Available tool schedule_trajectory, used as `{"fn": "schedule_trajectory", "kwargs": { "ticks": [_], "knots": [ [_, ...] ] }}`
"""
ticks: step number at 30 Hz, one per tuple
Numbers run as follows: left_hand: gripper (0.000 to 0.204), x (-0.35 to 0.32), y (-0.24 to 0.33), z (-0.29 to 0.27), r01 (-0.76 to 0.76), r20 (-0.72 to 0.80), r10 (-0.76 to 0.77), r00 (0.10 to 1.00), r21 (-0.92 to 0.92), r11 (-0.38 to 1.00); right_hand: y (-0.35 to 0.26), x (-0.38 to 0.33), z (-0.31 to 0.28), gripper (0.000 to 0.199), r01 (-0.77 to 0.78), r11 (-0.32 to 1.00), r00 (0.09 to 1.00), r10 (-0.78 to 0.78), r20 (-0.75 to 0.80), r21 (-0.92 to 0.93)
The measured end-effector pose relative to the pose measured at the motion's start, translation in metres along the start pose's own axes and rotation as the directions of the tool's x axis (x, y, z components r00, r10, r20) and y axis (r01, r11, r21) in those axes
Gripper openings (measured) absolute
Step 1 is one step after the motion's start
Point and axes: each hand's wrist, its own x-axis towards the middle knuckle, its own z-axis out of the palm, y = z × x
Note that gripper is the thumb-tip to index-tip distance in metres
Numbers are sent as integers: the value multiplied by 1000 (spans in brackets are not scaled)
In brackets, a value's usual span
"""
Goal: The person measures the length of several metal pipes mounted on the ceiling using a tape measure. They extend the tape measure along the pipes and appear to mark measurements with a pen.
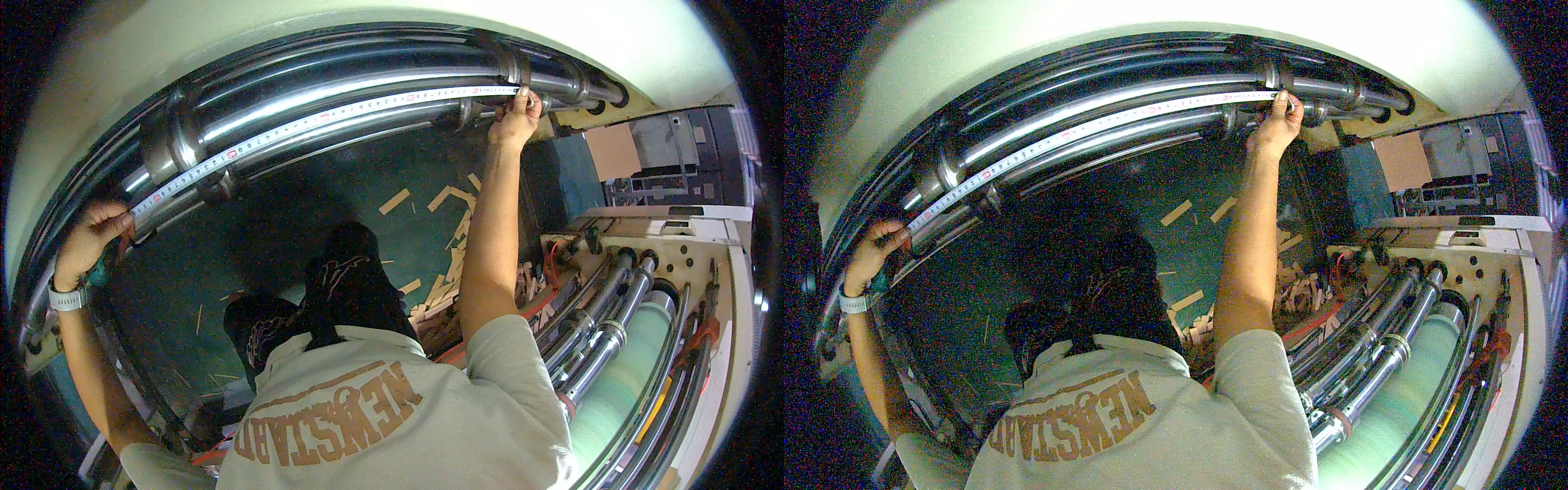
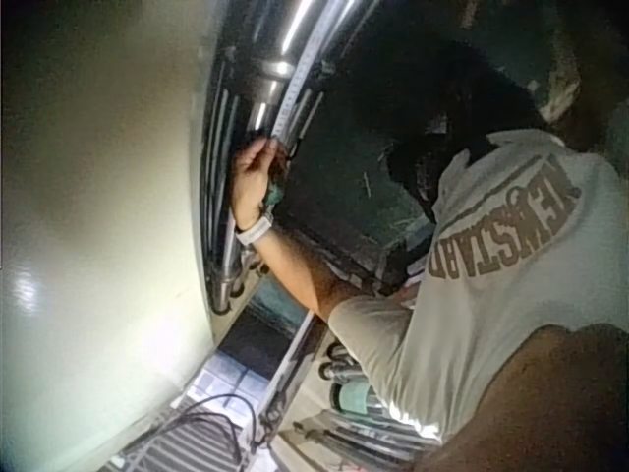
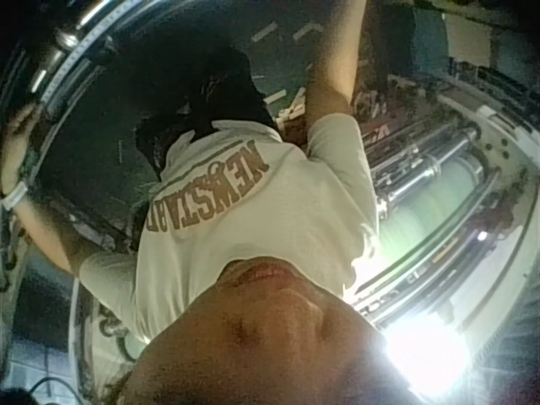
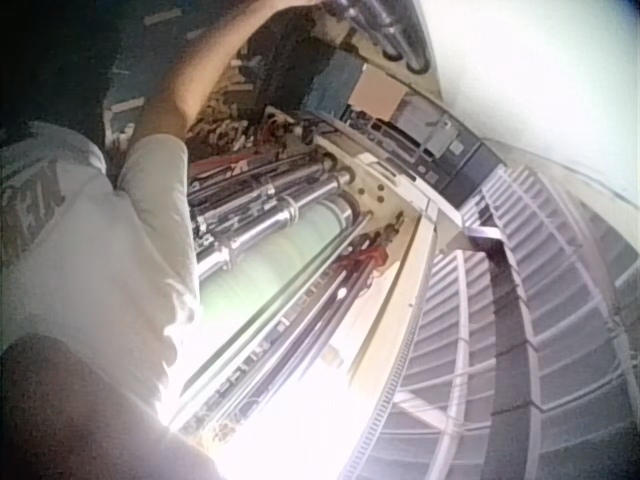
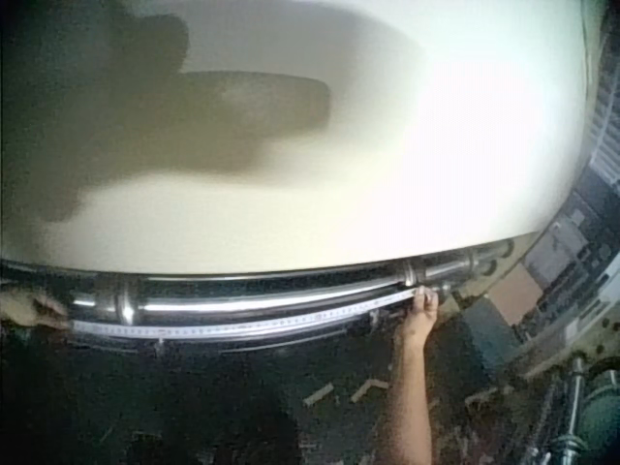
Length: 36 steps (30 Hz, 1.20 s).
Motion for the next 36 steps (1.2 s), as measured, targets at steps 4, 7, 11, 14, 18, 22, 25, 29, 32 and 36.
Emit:
{"fn": "schedule_trajectory", "kwargs": {
  "ticks": [4,7,11,14,18,22,25,29,32,36],
  "knots": [
    [27,-1,2,-1,-2,7,2,1000,31,1000,2,3,-3,14,1,999,1000,-3,26,44],
    [27,2,3,0,10,38,-10,999,-10,1000,1,3,-3,15,15,1000,1000,-15,24,6],
    [25,3,5,0,35,18,-35,999,1,999,-6,-3,2,14,-7,1000,1000,7,3,29],
    [23,4,6,1,4,10,-4,1000,55,998,2,7,-4,11,16,997,1000,-16,-8,75],
    [18,-7,18,2,92,-39,-89,995,72,993,2,9,-3,14,-47,999,997,45,-56,-23],
    [17,1,15,-3,-161,69,155,985,98,982,4,16,-24,10,-155,980,984,142,108,122],
    [22,8,13,-5,-217,102,210,972,69,974,-4,4,-12,19,-4,1000,999,4,54,2],
    [28,11,5,-3,-58,158,53,986,27,998,8,15,-16,25,-1,993,998,9,67,-122],
    [31,19,-5,-1,-201,140,189,972,74,977,13,29,-27,23,-32,995,992,44,121,-93],
    [30,21,6,-7,-58,241,65,968,-35,998,13,29,-25,23,-29,995,994,39,105,-100]
  ]
}}
